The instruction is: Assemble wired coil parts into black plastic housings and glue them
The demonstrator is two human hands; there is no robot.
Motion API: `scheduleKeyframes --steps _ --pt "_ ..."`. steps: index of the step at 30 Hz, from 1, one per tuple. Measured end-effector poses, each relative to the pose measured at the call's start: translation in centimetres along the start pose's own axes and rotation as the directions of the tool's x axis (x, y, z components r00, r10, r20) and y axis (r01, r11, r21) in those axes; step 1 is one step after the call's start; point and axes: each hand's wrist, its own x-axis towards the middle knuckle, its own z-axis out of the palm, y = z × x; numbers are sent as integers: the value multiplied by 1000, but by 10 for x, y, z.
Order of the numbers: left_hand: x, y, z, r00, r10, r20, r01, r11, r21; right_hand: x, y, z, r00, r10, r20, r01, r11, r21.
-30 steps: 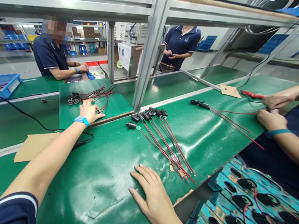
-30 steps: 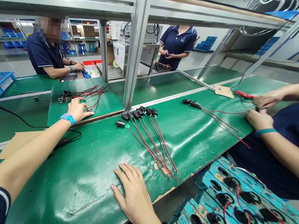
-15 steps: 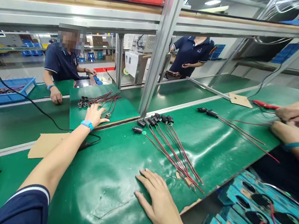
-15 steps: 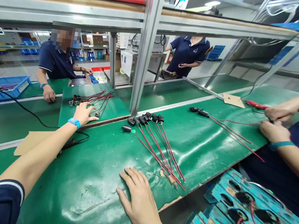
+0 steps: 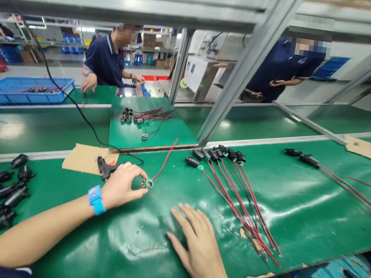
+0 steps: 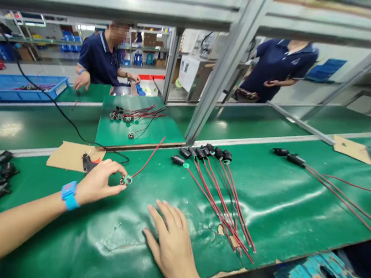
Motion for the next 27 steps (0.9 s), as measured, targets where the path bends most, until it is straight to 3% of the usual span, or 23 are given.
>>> scheduleKeyframes --steps 2,4,6,7,10,15,18,21,24,27 --pt "-51 0 1 998 -28 49 34 992 -120 33 -20 4 994 -79 78 70 991 117" --pt "-89 -3 5 992 -82 92 98 977 -189 67 -38 15 957 -133 258 55 956 287" --pt "-112 -8 10 982 -144 124 167 967 -195 96 -51 29 856 -197 478 -55 885 463" --pt "-118 -12 13 978 -164 132 187 965 -187 105 -55 37 816 -236 529 -85 854 513" --pt "-124 -22 17 978 -170 118 188 967 -174 118 -57 51 754 -286 591 -176 780 601" --pt "-121 -32 18 989 -104 103 121 978 -172 114 -54 53 767 -181 615 -330 711 621" --pt "-123 -35 16 997 -74 23 77 979 -187 110 -55 52 764 -134 632 -387 689 613" --pt "-124 -38 12 994 84 -70 -93 985 -147 109 -54 52 755 -132 642 -405 676 616" --pt "-122 -39 9 960 266 -82 -273 957 -94 107 -53 52 749 -132 650 -436 639 633" --pt "-120 -39 11 948 309 -69 -314 945 -86 105 -54 55 715 -122 688 -505 592 629"
